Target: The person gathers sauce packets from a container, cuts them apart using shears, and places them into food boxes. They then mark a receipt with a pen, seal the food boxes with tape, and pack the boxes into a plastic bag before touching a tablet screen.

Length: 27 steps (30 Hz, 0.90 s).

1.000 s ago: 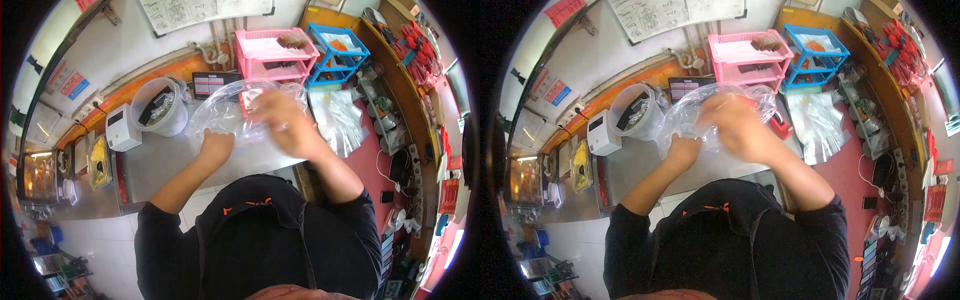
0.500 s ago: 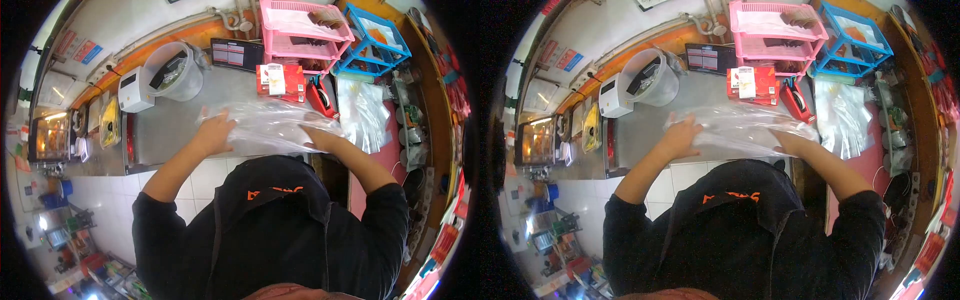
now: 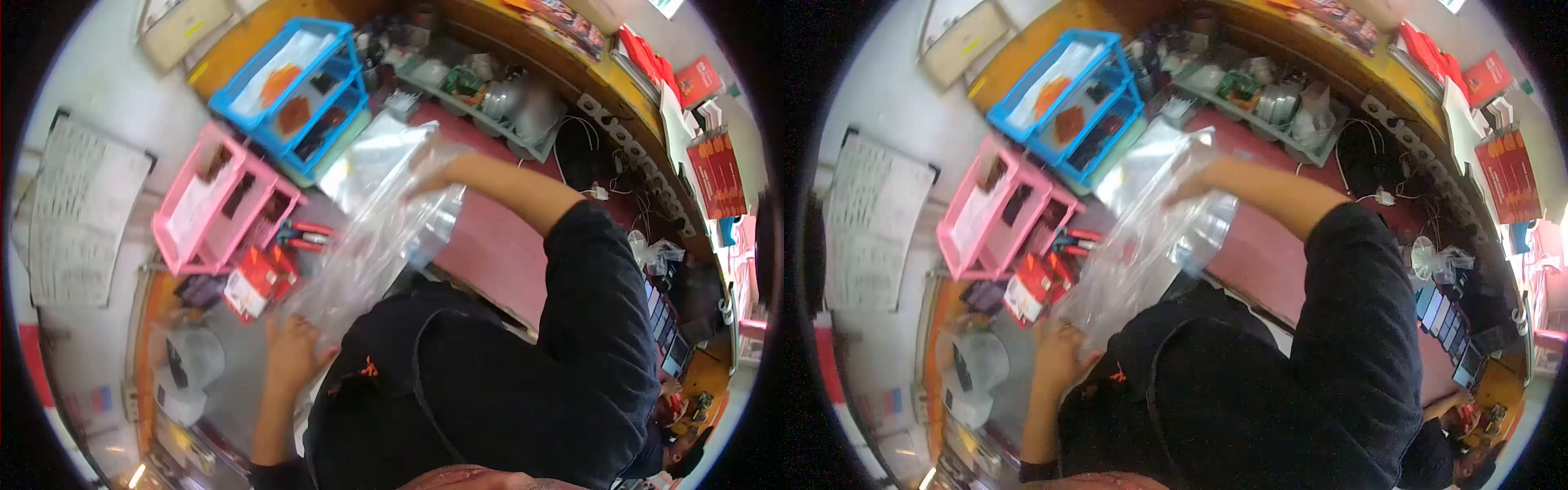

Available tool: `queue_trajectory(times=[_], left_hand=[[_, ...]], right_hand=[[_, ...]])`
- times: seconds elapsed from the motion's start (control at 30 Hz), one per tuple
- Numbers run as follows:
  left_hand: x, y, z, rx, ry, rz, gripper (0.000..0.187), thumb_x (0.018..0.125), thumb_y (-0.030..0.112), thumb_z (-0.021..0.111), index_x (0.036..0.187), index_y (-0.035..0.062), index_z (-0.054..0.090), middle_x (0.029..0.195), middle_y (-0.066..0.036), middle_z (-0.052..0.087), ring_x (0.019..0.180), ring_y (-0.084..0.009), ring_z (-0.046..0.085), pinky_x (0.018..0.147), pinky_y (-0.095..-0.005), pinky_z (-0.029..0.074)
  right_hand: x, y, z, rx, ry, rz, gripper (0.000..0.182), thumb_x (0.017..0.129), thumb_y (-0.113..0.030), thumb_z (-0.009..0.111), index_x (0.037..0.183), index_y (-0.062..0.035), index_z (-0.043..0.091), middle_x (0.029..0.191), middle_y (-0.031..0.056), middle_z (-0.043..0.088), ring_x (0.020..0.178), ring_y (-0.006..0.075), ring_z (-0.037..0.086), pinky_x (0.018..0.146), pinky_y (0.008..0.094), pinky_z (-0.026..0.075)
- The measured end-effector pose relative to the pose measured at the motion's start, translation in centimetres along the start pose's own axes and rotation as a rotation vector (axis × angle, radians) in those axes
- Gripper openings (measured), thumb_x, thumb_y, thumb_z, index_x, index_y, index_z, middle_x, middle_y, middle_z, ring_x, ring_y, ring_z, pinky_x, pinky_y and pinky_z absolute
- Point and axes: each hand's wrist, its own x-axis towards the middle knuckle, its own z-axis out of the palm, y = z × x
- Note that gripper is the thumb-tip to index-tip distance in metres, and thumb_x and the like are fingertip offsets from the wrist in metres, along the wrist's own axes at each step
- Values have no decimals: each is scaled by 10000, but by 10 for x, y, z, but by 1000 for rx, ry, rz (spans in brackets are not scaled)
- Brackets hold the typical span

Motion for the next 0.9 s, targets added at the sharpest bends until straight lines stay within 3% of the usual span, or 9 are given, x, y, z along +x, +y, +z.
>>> queue_trajectory(times=[0.07, 0.1, 0.17, 0.23, 0.4, 0.47, 0.6, 0.77, 0.9], left_hand=[[11, -67, 58, -68, 128, -94, 335, 875, 363, 605, 1043, 83, 682, 1046, -97, 676, 1123, -277, 558, 1034, -542, 287], [16, -85, 78, -102, 188, -152, 361, 872, 371, 612, 1072, 78, 677, 1056, -106, 674, 1126, -287, 557, 1025, -550, 292], [21, -92, 94, -76, 141, -501, 403, 857, 373, 630, 1097, 51, 666, 1089, -124, 661, 1123, -314, 555, 1018, -558, 296], [32, -82, 91, -42, 119, -736, 442, 841, 370, 651, 1120, 27, 653, 1122, -144, 647, 1117, -330, 556, 1005, -558, 315], [85, 9, 61, 29, 209, -684, 473, 760, 336, 753, 1038, -38, 672, 1273, -213, 562, 1158, -376, 520, 980, -527, 381], [102, 36, 49, 84, 186, -630, 442, 721, 325, 792, 925, -54, 690, 1349, -238, 495, 1208, -418, 473, 1002, -512, 385], [113, 47, 53, 45, 67, -664, 415, 700, 330, 812, 736, -65, 691, 1478, -248, 361, 1291, -505, 368, 1067, -494, 352], [116, 56, 55, -26, 78, -705, 402, 711, 322, 805, 710, -55, 666, 1488, -248, 352, 1315, -518, 341, 1079, -502, 339], [107, 55, 66, -34, 79, -692, 377, 726, 286, 790, 672, -54, 639, 1483, -255, 357, 1315, -524, 340, 1079, -503, 338]], right_hand=[[-5, -14, 44, 216, -325, -546, 576, 849, -620, 575, 1052, -100, 716, 960, 142, 708, 865, 259, 674, 819, 413, 512], [-69, -49, -7, 282, -449, -393, 594, 833, -622, 596, 952, -52, 713, 893, 184, 698, 869, 354, 659, 751, 392, 509], [-91, -57, 25, 149, -142, -993, 434, 901, -470, 578, 889, -37, 601, 771, 147, 637, 758, 375, 623, 728, 468, 484], [-81, -37, 18, 300, 66, -1078, 342, 910, -373, 587, 847, -38, 562, 794, 128, 627, 759, 358, 615, 740, 491, 472], [48, 78, 18, 713, 462, -594, 310, 873, -254, 649, 1104, -47, 640, 981, 174, 655, 910, 327, 632, 843, 414, 492], [127, 140, -2, 494, 894, -445, 287, 807, -182, 695, 1053, -35, 664, 1010, 179, 662, 967, 350, 618, 871, 432, 485], [211, 239, -79, 223, 418, 393, 294, 808, -82, 591, 1083, -35, 684, 1157, 189, 655, 1129, 349, 602, 935, 449, 478], [272, 287, -28, 93, 230, 399, 295, 815, -124, 618, 1098, -83, 692, 1167, 190, 652, 1144, 331, 607, 942, 437, 481], [274, 325, -42, 252, 403, 322, 235, 791, -190, 696, 1012, -112, 693, 1111, 163, 654, 1035, 321, 625, 881, 408, 490]])
